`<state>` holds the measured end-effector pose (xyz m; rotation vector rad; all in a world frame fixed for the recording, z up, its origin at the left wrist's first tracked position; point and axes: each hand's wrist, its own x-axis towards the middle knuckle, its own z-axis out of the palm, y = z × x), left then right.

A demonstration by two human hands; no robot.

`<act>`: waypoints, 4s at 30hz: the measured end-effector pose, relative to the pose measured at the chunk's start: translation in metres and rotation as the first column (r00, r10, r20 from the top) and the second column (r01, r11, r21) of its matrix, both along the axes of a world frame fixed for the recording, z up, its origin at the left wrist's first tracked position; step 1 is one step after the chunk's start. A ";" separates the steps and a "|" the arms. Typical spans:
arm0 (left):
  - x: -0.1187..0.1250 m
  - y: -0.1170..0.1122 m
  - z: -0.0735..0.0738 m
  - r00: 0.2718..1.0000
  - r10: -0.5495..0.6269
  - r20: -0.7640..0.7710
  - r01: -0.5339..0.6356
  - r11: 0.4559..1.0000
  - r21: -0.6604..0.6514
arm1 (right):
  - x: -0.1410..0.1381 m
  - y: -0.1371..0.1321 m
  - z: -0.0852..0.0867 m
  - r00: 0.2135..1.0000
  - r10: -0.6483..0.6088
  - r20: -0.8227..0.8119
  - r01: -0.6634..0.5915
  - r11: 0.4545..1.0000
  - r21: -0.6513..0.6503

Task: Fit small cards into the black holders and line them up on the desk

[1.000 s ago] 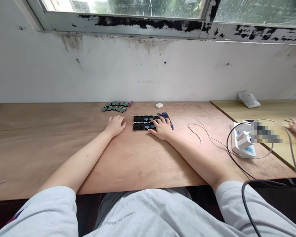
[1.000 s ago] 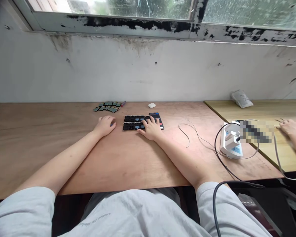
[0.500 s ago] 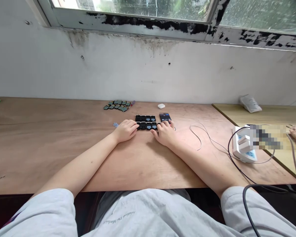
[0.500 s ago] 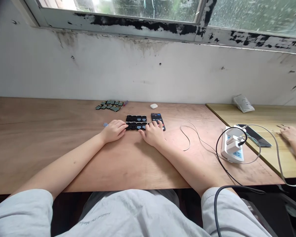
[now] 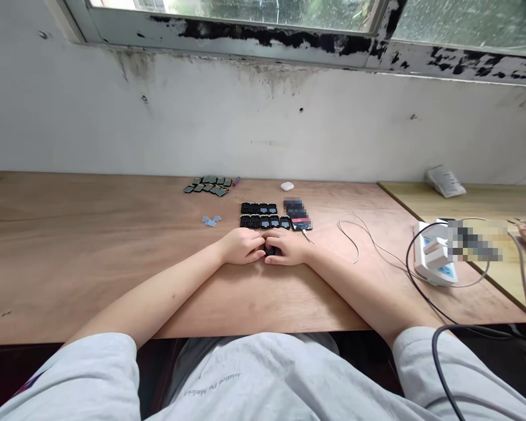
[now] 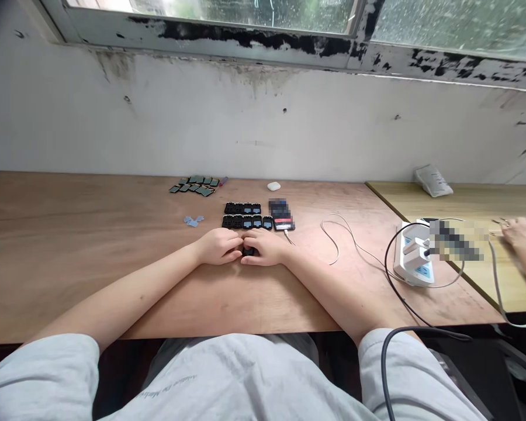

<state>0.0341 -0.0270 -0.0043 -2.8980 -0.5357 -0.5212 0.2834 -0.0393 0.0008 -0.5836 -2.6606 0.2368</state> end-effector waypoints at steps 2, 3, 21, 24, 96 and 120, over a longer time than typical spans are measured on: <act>-0.002 0.002 0.000 0.999 0.011 0.044 -0.009 0.999 -0.041 | 0.001 0.001 -0.001 1.000 -0.001 0.012 0.001 1.000 0.003; -0.003 0.002 0.000 0.998 0.013 0.059 -0.010 0.998 -0.059 | 0.001 0.002 -0.002 1.000 -0.008 0.018 0.008 1.000 0.009; -0.013 0.006 -0.005 0.963 0.019 0.270 -0.001 0.998 -0.065 | 0.001 0.008 -0.011 0.959 -0.135 -0.248 0.139 0.990 -0.004; -0.016 0.005 -0.003 0.933 0.089 0.349 -0.060 0.994 -0.093 | 0.001 0.007 -0.011 0.950 -0.165 -0.265 0.160 0.986 -0.041; -0.040 0.079 -0.008 0.682 0.731 0.021 -0.709 0.668 -0.226 | 0.004 0.018 -0.021 0.958 -0.084 -0.273 0.130 0.979 0.155; -0.062 0.071 -0.014 0.642 0.765 0.049 -0.742 0.636 -0.215 | 0.001 0.016 -0.014 0.819 -0.556 -0.142 0.568 0.749 0.342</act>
